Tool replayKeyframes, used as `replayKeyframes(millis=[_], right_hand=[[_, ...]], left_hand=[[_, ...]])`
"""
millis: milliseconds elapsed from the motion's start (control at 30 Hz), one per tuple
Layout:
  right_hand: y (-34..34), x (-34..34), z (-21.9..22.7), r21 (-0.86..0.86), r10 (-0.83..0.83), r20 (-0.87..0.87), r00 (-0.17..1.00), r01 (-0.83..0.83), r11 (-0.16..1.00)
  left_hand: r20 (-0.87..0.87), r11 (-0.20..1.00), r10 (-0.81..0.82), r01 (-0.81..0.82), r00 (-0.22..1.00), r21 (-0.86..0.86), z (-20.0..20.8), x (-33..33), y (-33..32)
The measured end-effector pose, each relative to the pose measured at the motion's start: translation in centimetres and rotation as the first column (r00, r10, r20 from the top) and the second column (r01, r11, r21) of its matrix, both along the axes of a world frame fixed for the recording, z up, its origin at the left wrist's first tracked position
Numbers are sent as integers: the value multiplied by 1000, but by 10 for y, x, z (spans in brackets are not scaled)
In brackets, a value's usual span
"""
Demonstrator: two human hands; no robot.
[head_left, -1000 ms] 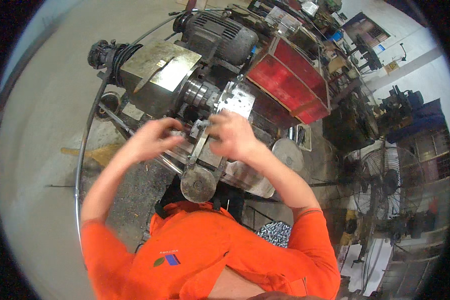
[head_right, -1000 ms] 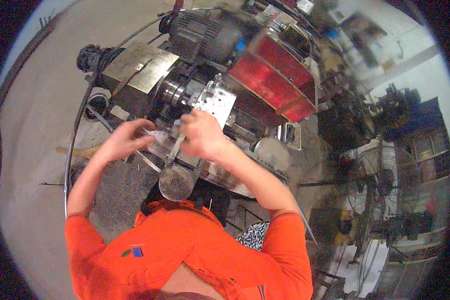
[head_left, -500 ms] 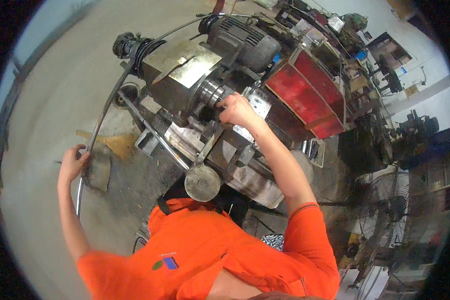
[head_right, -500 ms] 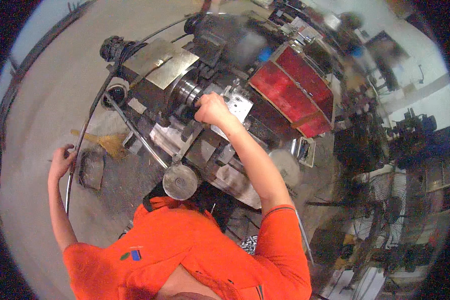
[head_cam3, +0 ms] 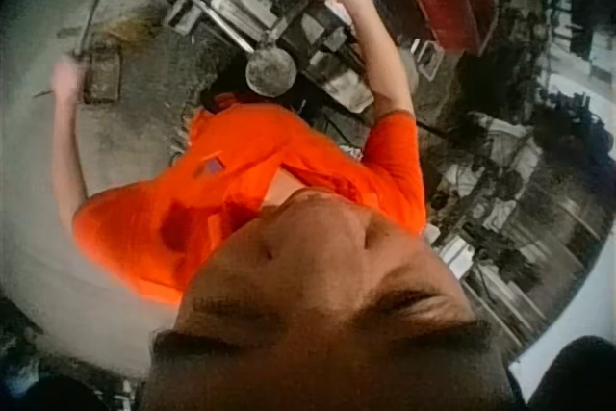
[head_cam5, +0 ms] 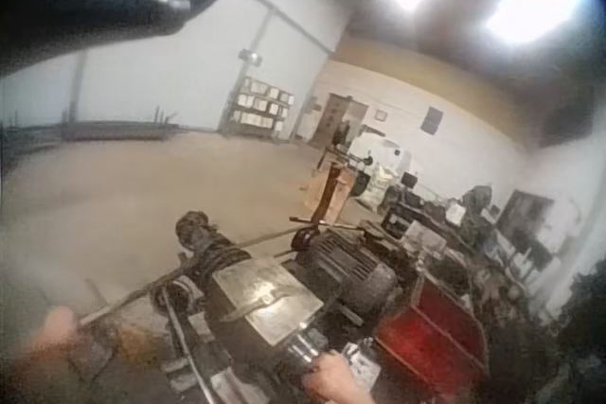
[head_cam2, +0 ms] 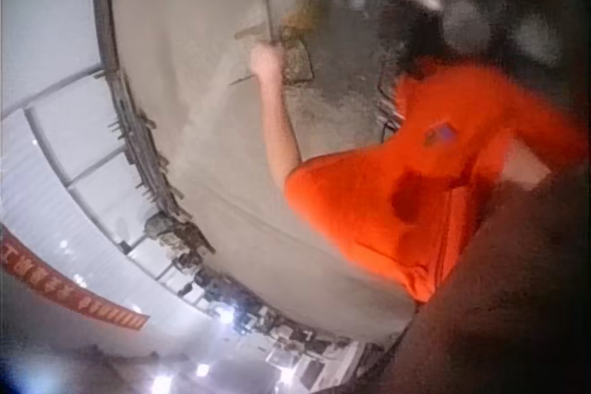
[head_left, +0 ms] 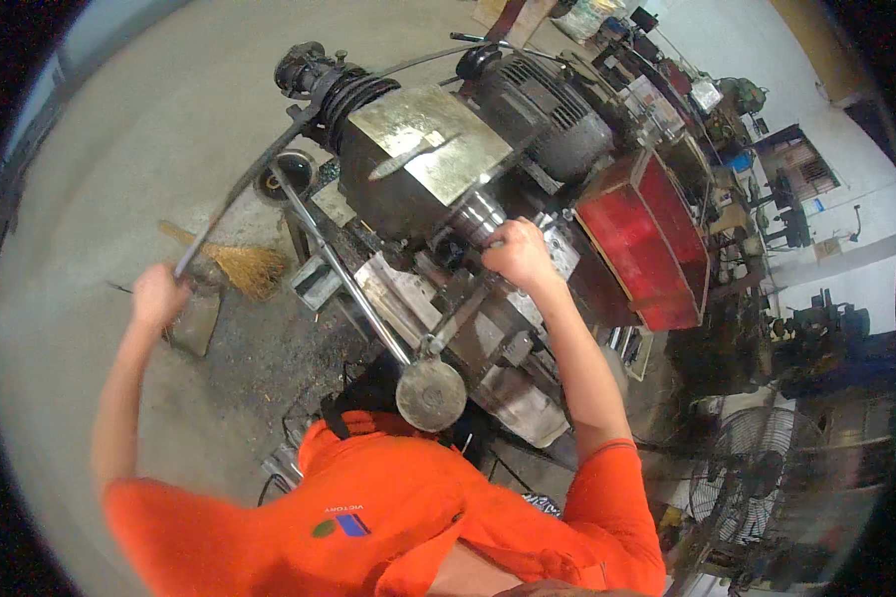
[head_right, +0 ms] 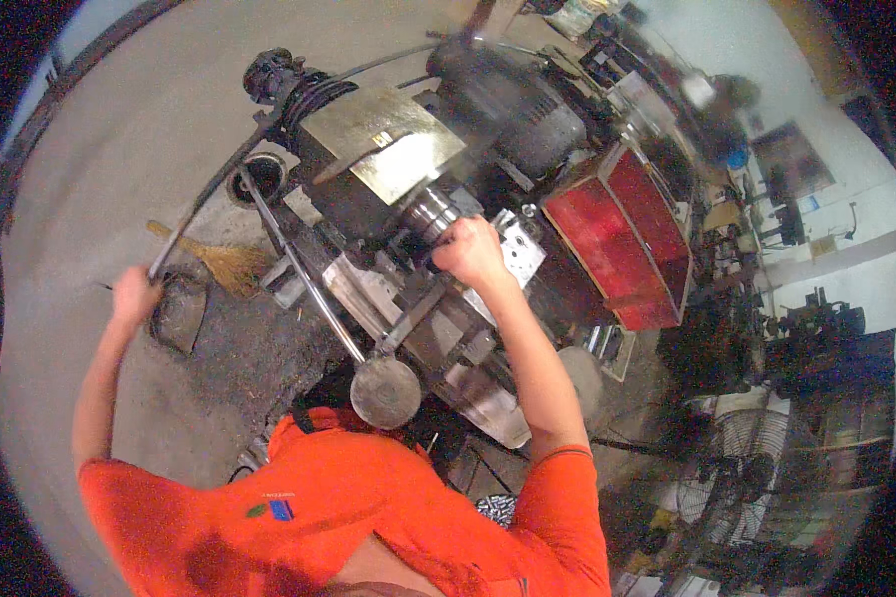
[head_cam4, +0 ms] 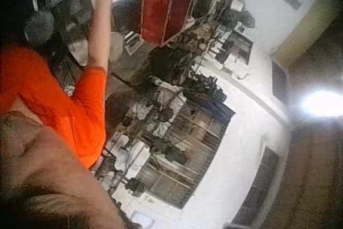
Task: The person operates a metal turning machine, repeatedly inserting metal rods into the chuck, engaging the machine, and removing the processed pieces. The person collects the finished metal parts in a red bin and continues the cycle with new rods.
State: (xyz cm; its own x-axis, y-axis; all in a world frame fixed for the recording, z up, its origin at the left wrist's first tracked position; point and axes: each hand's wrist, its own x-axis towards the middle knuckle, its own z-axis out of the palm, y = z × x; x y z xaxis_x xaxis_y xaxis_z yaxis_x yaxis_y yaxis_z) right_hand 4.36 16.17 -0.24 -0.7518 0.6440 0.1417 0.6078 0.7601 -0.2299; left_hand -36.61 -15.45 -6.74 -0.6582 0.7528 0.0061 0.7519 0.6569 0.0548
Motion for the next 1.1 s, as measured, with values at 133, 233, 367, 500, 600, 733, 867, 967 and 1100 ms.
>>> replayKeyframes(millis=[133,233,367,500,600,733,867,967,1100], right_hand=[[-5,-5,8,-88,-124,35,992,127,988],[-7,-5,10,-7,-105,38,994,105,994],[-7,-1,9,-38,-144,41,989,145,989],[-32,35,33,33,-48,-389,920,65,997],[-52,86,46,60,19,-539,842,16,998],[-87,165,31,-357,-418,-404,813,281,891],[-133,233,23,-444,-699,-243,673,563,697],[-159,270,17,-461,-801,-175,573,671,581],[-183,325,-7,-421,-876,-199,439,769,481]], left_hand=[[-403,969,-209,244,891,37,-14,-131,13],[-488,956,-249,292,837,12,-18,-165,20],[-403,996,55,-25,913,82,-24,-149,31],[-82,933,168,-132,982,333,-7,-100,48],[45,752,-44,4,998,659,6,-44,61],[82,566,-108,-6,991,824,-93,5,92],[373,971,-239,212,897,112,-182,82,122],[170,868,-439,465,882,-172,-204,94,131],[12,649,-639,548,769,-527,-164,66,170]])
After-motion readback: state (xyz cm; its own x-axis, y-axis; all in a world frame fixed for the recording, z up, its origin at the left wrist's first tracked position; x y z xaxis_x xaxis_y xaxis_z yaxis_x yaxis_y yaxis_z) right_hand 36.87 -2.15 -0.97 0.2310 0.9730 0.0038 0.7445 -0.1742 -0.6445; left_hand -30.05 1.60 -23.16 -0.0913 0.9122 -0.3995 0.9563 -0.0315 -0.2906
